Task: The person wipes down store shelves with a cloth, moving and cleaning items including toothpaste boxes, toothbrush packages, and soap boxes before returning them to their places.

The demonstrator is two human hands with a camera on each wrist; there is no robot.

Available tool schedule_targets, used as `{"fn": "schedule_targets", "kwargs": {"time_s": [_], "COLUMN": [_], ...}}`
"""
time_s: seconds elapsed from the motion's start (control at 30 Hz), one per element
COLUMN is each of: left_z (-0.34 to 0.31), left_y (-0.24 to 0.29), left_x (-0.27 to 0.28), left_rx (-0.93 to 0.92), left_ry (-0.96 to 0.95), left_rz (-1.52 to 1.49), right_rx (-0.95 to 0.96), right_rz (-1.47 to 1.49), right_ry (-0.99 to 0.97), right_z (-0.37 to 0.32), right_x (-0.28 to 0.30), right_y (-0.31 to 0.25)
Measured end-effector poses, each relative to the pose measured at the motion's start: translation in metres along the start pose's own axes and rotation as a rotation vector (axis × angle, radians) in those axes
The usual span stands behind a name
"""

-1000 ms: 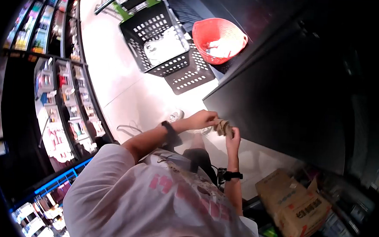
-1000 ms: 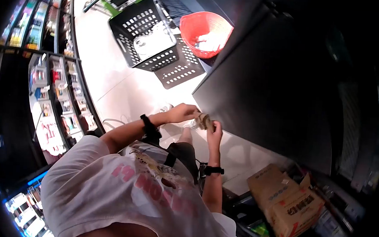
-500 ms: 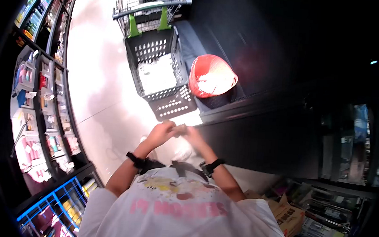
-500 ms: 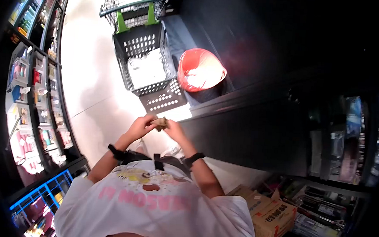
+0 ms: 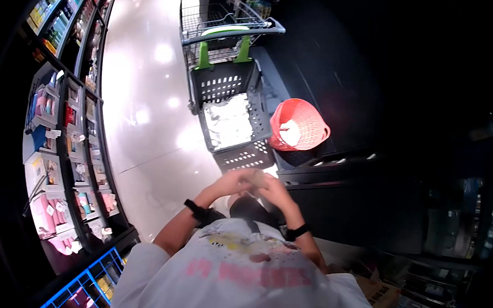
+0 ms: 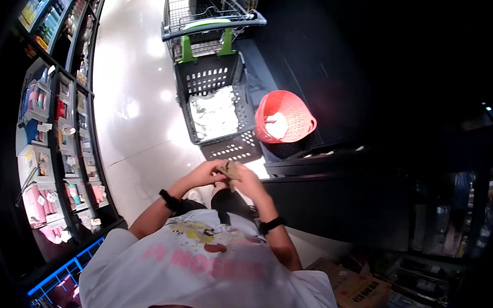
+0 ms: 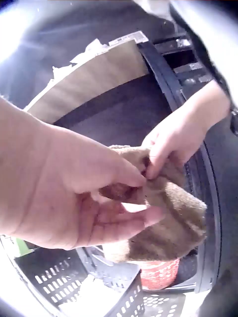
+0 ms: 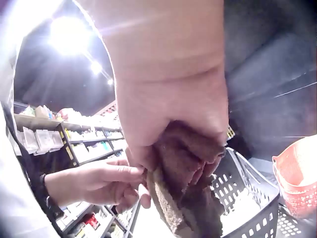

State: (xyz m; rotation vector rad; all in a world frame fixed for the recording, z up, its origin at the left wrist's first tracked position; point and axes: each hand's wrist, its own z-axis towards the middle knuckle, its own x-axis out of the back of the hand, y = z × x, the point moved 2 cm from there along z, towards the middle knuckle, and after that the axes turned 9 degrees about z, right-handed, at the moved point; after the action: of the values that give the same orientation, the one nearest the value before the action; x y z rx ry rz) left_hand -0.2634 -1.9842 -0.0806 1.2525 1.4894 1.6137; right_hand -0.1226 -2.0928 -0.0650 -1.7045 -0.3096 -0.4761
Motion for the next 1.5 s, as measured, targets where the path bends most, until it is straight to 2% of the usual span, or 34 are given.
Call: {"fn": "schedule_targets", "kwargs": {"time_s": [0.1, 0.2, 0.27, 0.33, 0.37, 0.4, 0.47, 0.53, 0.6, 0.63, 0.67, 0.8, 0.87, 0.9, 0.93, 0.97, 1.0, 1.07, 1.1, 1.17, 1.23, 1.3, 1.4, 1.5], "left_z": [0.028, 0.051, 0.058, 0.066, 0.069, 0.071, 0.082, 0.095, 0.114, 0.125, 0.135, 0.164, 0.165, 0.163, 0.157, 0.155, 0.153, 0.153, 0.157, 0.178, 0.197, 0.208, 0.213, 0.215], "left_y": [-0.02, -0.035, -0.03, -0.032, -0.038, -0.035, -0.032, -0.019, 0.0, -0.003, -0.001, -0.013, -0.029, -0.033, -0.035, -0.045, -0.047, -0.046, -0.043, -0.042, -0.059, -0.076, -0.075, -0.077], "left_x": [0.008, 0.038, 0.066, 0.093, 0.107, 0.121, 0.147, 0.173, 0.205, 0.221, 0.237, 0.308, 0.343, 0.359, 0.375, 0.387, 0.399, 0.417, 0.427, 0.443, 0.443, 0.44, 0.437, 0.436], "left_rx": [-0.029, -0.036, 0.024, 0.077, 0.103, 0.127, 0.17, -0.002, -0.011, -0.106, -0.101, -0.093, 0.013, -0.028, 0.001, -0.009, -0.025, -0.067, -0.098, -0.16, -0.166, -0.188, -0.248, -0.229], "left_ry": [-0.117, -0.064, -0.036, -0.011, 0.087, 0.181, 0.193, 0.408, 0.427, 0.497, 0.541, 0.623, 0.573, 0.6, 0.543, 0.525, 0.508, 0.527, 0.546, 0.462, 0.269, 0.238, 0.15, 0.151], "left_rz": [0.054, 0.294, 0.373, 0.457, 0.483, 0.504, 0.502, 0.552, 0.625, 0.687, 0.748, 0.842, 0.805, 0.826, 0.841, 0.8, 0.766, 0.805, 0.852, 0.834, 0.748, 0.732, 0.858, 0.858], "right_rx": [0.004, 0.074, 0.081, 0.186, 0.099, 0.132, 0.177, 0.231, 0.281, 0.338, 0.391, 0.386, 0.413, 0.42, 0.428, 0.401, 0.423, 0.256, 0.245, 0.178, 0.266, 0.335, 0.227, 0.019], "right_rz": [0.02, 0.022, 0.065, 0.012, 0.035, 0.017, 0.039, -0.056, -0.1, -0.16, -0.218, -0.24, -0.261, -0.253, -0.246, -0.126, -0.194, -0.113, -0.126, -0.179, -0.288, -0.351, -0.333, -0.244], "right_ry": [-0.003, -0.02, -0.031, -0.017, -0.044, 0.011, 0.075, 0.135, 0.208, 0.261, 0.323, 0.408, 0.423, 0.393, 0.358, 0.389, 0.446, 0.515, 0.539, 0.436, 0.43, 0.49, 0.617, 0.669], "right_z": [0.026, 0.07, 0.102, 0.136, 0.151, 0.166, 0.198, 0.235, 0.273, 0.295, 0.317, 0.397, 0.434, 0.453, 0.467, 0.481, 0.49, 0.499, 0.506, 0.503, 0.499, 0.498, 0.5, 0.502], "right_x": [0.011, 0.012, 0.009, 0.005, 0.005, 0.004, 0.005, 0.014, 0.032, 0.039, 0.042, 0.036, 0.01, -0.004, -0.019, -0.035, -0.042, -0.045, -0.04, -0.036, -0.029, -0.02, 0.013, 0.073], "right_y": [0.016, 0.037, 0.034, 0.021, 0.017, 0.006, -0.002, -0.017, -0.039, -0.047, -0.055, -0.099, -0.107, -0.11, -0.113, -0.11, -0.116, -0.12, -0.122, -0.116, -0.109, -0.101, -0.061, -0.036]}}
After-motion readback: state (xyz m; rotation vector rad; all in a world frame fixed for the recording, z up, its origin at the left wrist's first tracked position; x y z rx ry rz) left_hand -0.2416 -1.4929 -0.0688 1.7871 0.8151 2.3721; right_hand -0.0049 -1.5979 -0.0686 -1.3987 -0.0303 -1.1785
